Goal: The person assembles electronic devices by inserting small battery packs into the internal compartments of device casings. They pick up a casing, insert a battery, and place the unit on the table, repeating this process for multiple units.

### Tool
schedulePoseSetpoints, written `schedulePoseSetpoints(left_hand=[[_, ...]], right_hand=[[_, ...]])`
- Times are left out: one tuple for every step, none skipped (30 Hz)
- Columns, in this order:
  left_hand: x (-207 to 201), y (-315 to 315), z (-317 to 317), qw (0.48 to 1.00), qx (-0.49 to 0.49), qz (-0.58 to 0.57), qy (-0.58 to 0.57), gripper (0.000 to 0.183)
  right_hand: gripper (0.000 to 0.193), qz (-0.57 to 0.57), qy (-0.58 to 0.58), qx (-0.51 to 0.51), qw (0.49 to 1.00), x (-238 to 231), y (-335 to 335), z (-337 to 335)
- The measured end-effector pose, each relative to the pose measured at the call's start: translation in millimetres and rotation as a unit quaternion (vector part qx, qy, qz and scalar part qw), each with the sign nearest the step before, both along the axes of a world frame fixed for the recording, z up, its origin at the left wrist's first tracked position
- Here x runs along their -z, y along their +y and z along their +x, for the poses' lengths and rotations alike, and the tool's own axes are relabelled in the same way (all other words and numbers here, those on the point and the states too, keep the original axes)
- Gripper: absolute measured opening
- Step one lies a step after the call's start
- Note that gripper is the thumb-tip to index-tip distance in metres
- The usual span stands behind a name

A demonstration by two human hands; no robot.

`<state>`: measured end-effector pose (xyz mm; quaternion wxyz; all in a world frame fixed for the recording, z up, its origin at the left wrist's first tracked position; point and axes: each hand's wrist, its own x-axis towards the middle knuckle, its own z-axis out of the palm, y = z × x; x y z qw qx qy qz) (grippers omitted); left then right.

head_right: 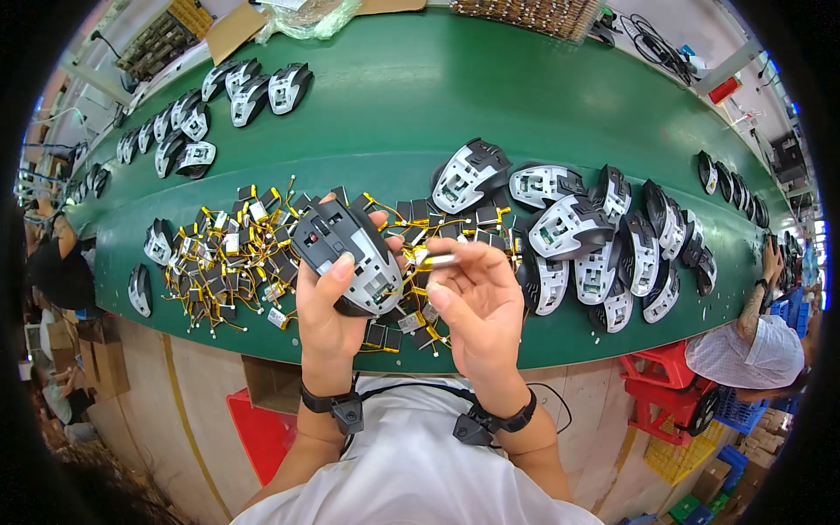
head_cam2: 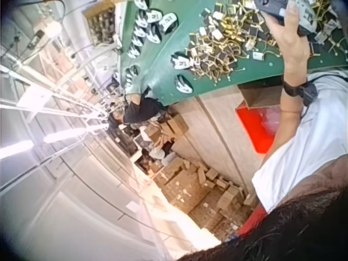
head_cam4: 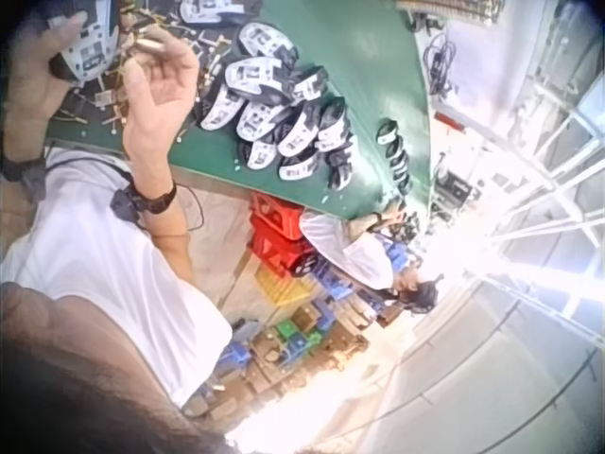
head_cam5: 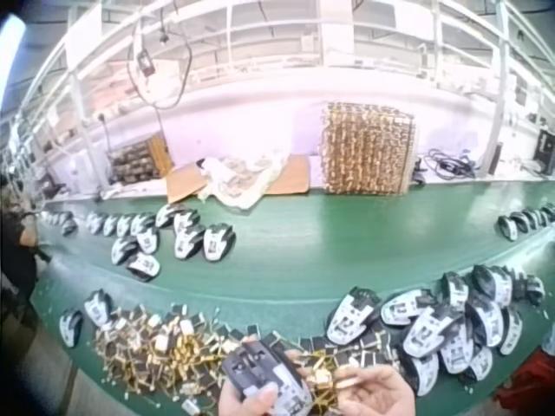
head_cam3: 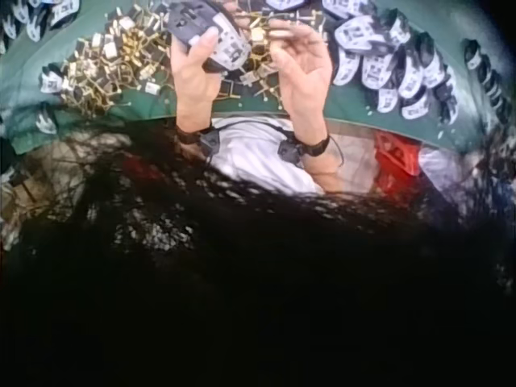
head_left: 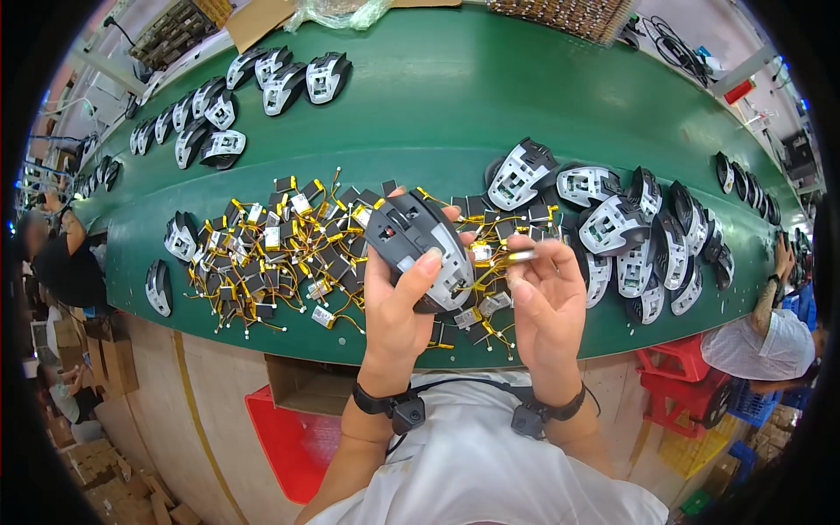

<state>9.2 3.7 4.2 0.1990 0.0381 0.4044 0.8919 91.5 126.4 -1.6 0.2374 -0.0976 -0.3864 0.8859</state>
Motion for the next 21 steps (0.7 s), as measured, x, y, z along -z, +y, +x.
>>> schedulePoseSetpoints(left_hand=[[1,0,-1,1.0,-0.004,0.004,0.0,0.069],[-1,0,0,1.0,-0.007,0.0,0.002,0.07],[-2,0,0,1.0,-0.01,-0.003,0.003,0.07],[-3,0,0,1.0,-0.013,-0.006,0.004,0.07],[-4,-1,1,1.0,-0.015,-0.01,0.006,0.068],[-4,-1,0,1.0,-0.01,0.001,0.001,0.068],[-4,-1,0,1.0,-0.005,0.013,-0.005,0.067],[-3,-1,-1,1.0,0.001,0.024,-0.01,0.067],[-2,-2,-1,1.0,0.003,0.021,-0.008,0.066],[-3,-2,-1,1.0,-0.002,0.018,-0.008,0.066],[-5,-2,-2,1.0,-0.008,0.016,-0.008,0.067],[-6,-3,-2,1.0,-0.013,0.013,-0.01,0.067],[-6,-3,-2,1.0,-0.015,0.008,-0.008,0.067],[-6,-4,-3,1.0,-0.016,0.002,-0.007,0.068],[-5,-5,-3,1.0,-0.018,-0.005,-0.007,0.068],[-5,-6,-3,1.0,-0.017,-0.008,-0.002,0.069],[-4,-6,-2,1.0,-0.015,-0.011,0.003,0.069],[-4,-5,-2,1.0,-0.014,-0.014,0.009,0.069],[-2,-5,-1,1.0,-0.011,-0.007,0.009,0.07],[-1,-7,-2,1.0,-0.011,-0.004,0.008,0.071],[0,-7,-3,1.0,-0.011,0.001,0.007,0.071]], right_hand=[[0.04,0.031,0.007,-0.007,0.999,2,0,-1],[0.041,0.062,0.013,-0.014,0.998,3,-1,-1],[0.039,0.102,-0.013,-0.013,0.995,-4,-4,-3],[0.038,0.072,-0.011,-0.033,0.997,-8,-4,-3],[0.038,0.042,-0.009,-0.054,0.998,-10,-3,-3],[0.038,0.011,-0.006,-0.076,0.997,-11,-3,-3],[0.033,0.019,-0.021,-0.083,0.996,-8,-4,-4],[0.032,0.007,-0.027,-0.112,0.993,-4,-4,-4],[0.031,-0.007,-0.035,-0.139,0.99,1,-3,-3],[0.03,-0.021,-0.042,-0.166,0.985,3,-3,-2],[0.025,0.021,-0.064,-0.163,0.984,1,-7,-1],[0.024,0.04,-0.079,-0.158,0.983,2,-10,1],[0.023,0.06,-0.094,-0.153,0.982,2,-13,4],[0.022,0.079,-0.108,-0.147,0.98,2,-15,6],[0.019,0.099,-0.122,-0.123,0.98,1,-21,9],[0.018,0.145,-0.118,-0.106,0.977,5,-23,10],[0.018,0.19,-0.114,-0.088,0.971,10,-24,11],[0.018,0.235,-0.109,-0.07,0.963,14,-25,12],[0.015,0.251,-0.114,-0.065,0.959,13,-24,12],[0.015,0.241,-0.124,-0.074,0.96,9,-22,13],[0.014,0.232,-0.135,-0.082,0.96,3,-21,14]])
